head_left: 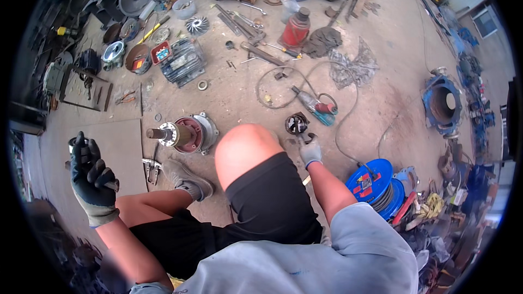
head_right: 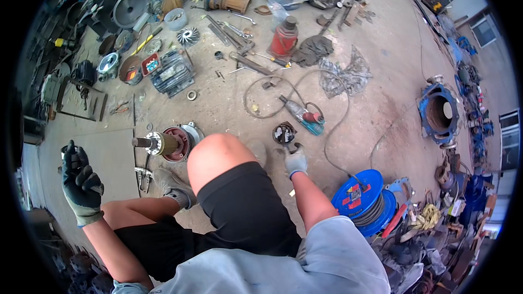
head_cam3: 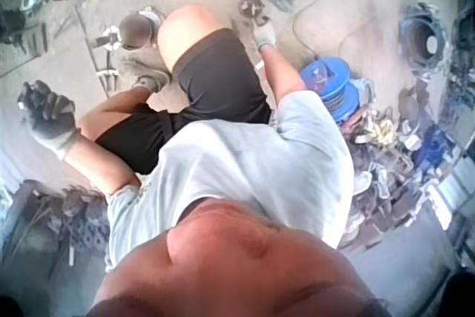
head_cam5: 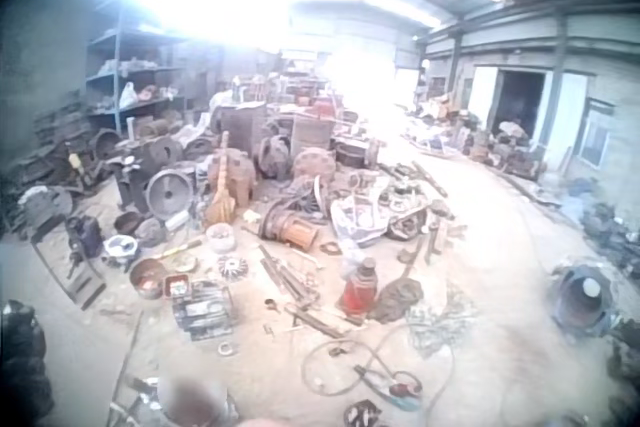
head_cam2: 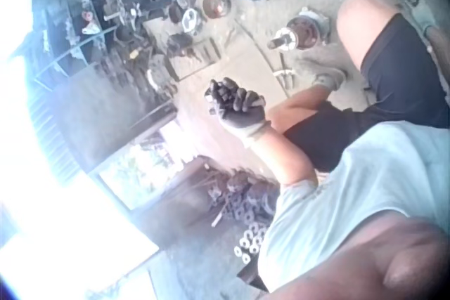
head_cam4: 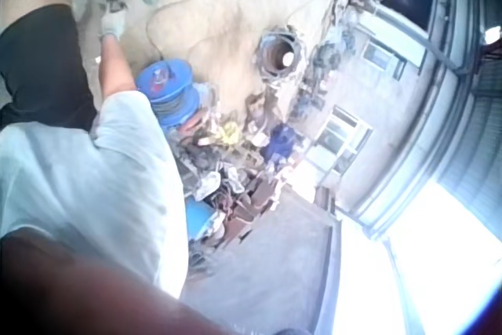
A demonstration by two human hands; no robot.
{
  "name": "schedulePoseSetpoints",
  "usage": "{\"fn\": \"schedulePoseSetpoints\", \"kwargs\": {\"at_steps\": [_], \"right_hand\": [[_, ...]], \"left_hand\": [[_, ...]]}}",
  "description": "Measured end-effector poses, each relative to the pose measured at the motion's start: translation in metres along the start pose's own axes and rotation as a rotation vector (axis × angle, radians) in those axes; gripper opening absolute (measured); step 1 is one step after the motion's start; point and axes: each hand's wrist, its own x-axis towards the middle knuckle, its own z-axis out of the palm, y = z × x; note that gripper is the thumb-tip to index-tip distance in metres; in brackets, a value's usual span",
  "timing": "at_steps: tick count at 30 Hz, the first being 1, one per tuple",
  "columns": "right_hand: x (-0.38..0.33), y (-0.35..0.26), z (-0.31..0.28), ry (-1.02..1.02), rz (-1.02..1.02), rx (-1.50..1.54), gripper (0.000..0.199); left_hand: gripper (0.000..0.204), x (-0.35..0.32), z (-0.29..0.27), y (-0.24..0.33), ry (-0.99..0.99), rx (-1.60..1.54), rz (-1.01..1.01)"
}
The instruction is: The person sits on the floor of a cluttered workshop and uses a hammer to strike a cylindrical mechanical component, then wipes the inside of a red housing with a rag.
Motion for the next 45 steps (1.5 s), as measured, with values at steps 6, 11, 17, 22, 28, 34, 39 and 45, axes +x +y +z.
{"fn": "schedulePoseSetpoints", "kwargs": {"at_steps": [6, 11, 17, 22, 28, 34, 39, 45], "right_hand": [[-0.015, -0.014, -0.005, -0.143, -0.216, -0.241, 0.087], [0.016, -0.022, 0.008, -0.179, -0.248, -0.291, 0.082], [0.043, -0.036, 0.005, -0.256, -0.187, -0.381, 0.063], [0.053, -0.047, 0.004, -0.245, -0.250, -0.450, 0.069], [0.049, -0.037, 0.011, -0.280, -0.349, -0.602, 0.064], [0.059, -0.045, 0.011, -0.019, -0.205, -0.263, 0.053], [0.083, -0.031, 0.009, -0.013, -0.138, -0.191, 0.046], [0.076, -0.011, -0.010, -0.044, -0.281, -0.167, 0.035]], "left_hand": [[0.046, -0.018, 0.022, -0.007, -0.003, 0.182, 0.177], [0.048, -0.015, 0.022, -0.008, 0.003, -0.009, 0.151], [0.044, -0.019, 0.028, -0.011, -0.116, -0.098, 0.074], [0.045, -0.015, 0.009, -0.012, -0.176, -0.124, 0.033], [0.048, -0.017, 0.008, -0.016, 0.033, 0.142, 0.016], [0.051, -0.027, -0.009, -0.024, 0.085, 0.257, 0.006], [0.058, -0.020, 0.015, -0.033, 0.139, 0.258, 0.033], [0.070, -0.026, 0.014, -0.032, 0.090, 0.335, 0.109]]}}
